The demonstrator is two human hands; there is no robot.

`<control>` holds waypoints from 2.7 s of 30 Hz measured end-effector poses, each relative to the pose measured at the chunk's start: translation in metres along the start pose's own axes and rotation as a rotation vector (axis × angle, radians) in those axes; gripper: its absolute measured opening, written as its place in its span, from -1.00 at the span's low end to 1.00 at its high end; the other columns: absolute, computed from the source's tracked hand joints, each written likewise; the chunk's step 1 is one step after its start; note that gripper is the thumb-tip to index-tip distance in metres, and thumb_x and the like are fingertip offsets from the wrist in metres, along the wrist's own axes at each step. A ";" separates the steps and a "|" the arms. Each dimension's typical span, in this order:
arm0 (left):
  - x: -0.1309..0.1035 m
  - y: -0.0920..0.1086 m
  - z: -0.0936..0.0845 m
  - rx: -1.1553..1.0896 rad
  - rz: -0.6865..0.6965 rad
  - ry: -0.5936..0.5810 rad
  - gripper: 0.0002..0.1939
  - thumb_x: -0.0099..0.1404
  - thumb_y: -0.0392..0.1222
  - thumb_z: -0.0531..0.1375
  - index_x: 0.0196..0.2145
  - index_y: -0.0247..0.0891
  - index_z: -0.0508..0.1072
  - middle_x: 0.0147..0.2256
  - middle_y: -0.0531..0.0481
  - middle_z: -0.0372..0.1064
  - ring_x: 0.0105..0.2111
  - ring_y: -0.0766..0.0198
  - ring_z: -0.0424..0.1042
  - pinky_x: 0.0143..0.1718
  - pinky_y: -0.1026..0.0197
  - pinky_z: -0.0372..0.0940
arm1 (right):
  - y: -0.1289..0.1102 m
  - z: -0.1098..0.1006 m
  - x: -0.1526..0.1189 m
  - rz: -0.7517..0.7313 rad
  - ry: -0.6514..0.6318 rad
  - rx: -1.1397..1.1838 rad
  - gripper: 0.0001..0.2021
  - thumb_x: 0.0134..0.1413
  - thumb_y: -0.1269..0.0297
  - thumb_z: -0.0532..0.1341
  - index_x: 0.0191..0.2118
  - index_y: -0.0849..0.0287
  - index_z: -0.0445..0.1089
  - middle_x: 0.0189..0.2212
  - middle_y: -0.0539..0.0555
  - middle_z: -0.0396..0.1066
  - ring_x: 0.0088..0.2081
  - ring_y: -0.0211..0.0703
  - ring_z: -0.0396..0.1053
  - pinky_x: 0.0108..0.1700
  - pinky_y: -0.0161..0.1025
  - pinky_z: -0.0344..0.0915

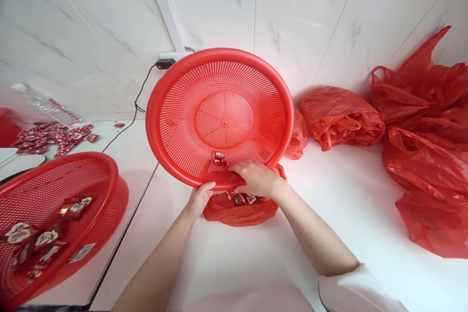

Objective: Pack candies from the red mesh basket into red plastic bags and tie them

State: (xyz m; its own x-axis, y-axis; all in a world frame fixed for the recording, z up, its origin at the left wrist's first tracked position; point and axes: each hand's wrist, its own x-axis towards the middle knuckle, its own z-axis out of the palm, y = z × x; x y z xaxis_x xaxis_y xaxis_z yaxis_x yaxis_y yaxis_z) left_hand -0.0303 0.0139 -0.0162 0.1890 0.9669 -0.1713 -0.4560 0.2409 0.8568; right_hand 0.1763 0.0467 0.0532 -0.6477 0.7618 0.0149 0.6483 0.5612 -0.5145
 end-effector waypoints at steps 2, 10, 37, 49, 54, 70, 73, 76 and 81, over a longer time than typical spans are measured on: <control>0.003 0.003 -0.003 0.005 0.015 0.037 -0.65 0.08 -0.20 0.28 -0.14 -0.33 0.48 -0.17 -0.13 0.52 -0.09 -0.09 0.47 -0.13 -0.07 0.40 | 0.000 -0.007 -0.002 0.020 0.029 0.071 -0.70 0.12 0.34 0.19 -0.01 0.06 0.42 -0.15 0.08 0.50 -0.15 -0.10 0.44 -0.13 -0.21 0.30; 0.008 0.017 -0.014 -0.036 0.125 0.173 -0.66 0.03 -0.21 0.29 -0.18 -0.29 0.48 -0.18 -0.13 0.53 -0.11 -0.06 0.49 -0.14 -0.05 0.40 | -0.001 -0.027 -0.008 0.095 0.173 0.225 -0.77 0.14 0.27 0.15 -0.12 0.14 0.47 -0.41 0.00 0.49 -0.42 -0.22 0.36 -0.32 -0.28 0.23; -0.005 0.013 -0.008 0.043 -0.035 0.014 -0.62 0.06 -0.23 0.27 -0.11 -0.30 0.47 -0.10 -0.15 0.50 -0.08 -0.09 0.47 -0.18 -0.02 0.42 | -0.014 0.012 0.007 -0.070 0.190 0.011 -0.39 0.23 0.10 0.12 0.32 0.19 0.01 0.25 0.28 0.14 0.24 0.09 0.14 0.17 0.07 0.18; 0.003 0.023 -0.010 0.010 0.001 0.129 -0.61 0.01 -0.20 0.24 -0.15 -0.33 0.47 -0.24 -0.14 0.54 -0.08 -0.07 0.48 -0.16 0.02 0.41 | 0.004 0.010 0.012 0.100 0.311 0.531 -0.80 0.15 0.30 0.16 -0.12 0.15 0.43 -0.21 0.06 0.52 -0.25 -0.20 0.48 -0.12 -0.22 0.38; 0.004 0.032 -0.014 0.004 0.093 0.169 -0.65 0.01 -0.21 0.22 -0.19 -0.32 0.47 -0.21 -0.14 0.54 -0.06 -0.07 0.47 -0.08 -0.02 0.38 | 0.009 0.000 0.010 0.143 0.261 0.847 -0.77 0.12 0.23 0.17 -0.16 0.22 0.42 -0.28 0.09 0.52 -0.27 -0.19 0.48 -0.15 -0.22 0.40; -0.005 0.012 0.004 0.011 0.022 0.066 -0.58 0.06 -0.20 0.26 -0.07 -0.29 0.46 -0.11 -0.13 0.51 -0.05 -0.09 0.46 -0.16 -0.04 0.42 | -0.015 0.007 0.007 -0.053 0.343 0.189 -0.67 0.21 0.28 0.12 0.08 0.14 0.37 0.02 0.14 0.42 0.04 -0.07 0.38 0.08 -0.11 0.31; -0.007 0.006 0.005 0.014 0.015 0.034 -0.59 0.07 -0.21 0.26 -0.08 -0.27 0.48 -0.10 -0.10 0.50 -0.04 -0.09 0.45 -0.17 -0.03 0.42 | -0.014 0.019 0.013 0.012 0.317 0.132 -0.67 0.22 0.33 0.09 0.07 0.18 0.37 0.02 0.20 0.42 0.02 -0.05 0.39 0.06 -0.11 0.31; -0.006 0.008 0.003 0.033 0.014 0.056 -0.62 0.06 -0.21 0.26 -0.12 -0.26 0.50 -0.12 -0.09 0.51 -0.04 -0.09 0.45 -0.19 -0.02 0.42 | -0.008 0.017 0.015 0.059 0.343 0.265 -0.73 0.24 0.38 0.04 -0.05 0.15 0.43 -0.14 0.10 0.51 -0.13 -0.16 0.46 -0.02 -0.22 0.34; -0.004 0.014 -0.001 -0.020 0.014 0.087 -0.67 0.05 -0.19 0.25 -0.19 -0.31 0.52 -0.19 -0.12 0.53 -0.07 -0.08 0.47 -0.18 0.00 0.42 | 0.002 -0.002 0.009 0.113 0.300 0.507 -0.78 0.20 0.31 0.07 -0.13 0.14 0.43 -0.26 0.02 0.53 -0.22 -0.19 0.47 -0.09 -0.24 0.34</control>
State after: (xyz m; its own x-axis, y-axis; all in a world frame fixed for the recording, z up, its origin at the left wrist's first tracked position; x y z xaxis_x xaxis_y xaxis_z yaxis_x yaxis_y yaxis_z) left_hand -0.0382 0.0133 -0.0034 0.1068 0.9736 -0.2015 -0.4759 0.2280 0.8494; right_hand 0.1727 0.0551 0.0536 -0.3968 0.9071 0.1401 0.3865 0.3036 -0.8709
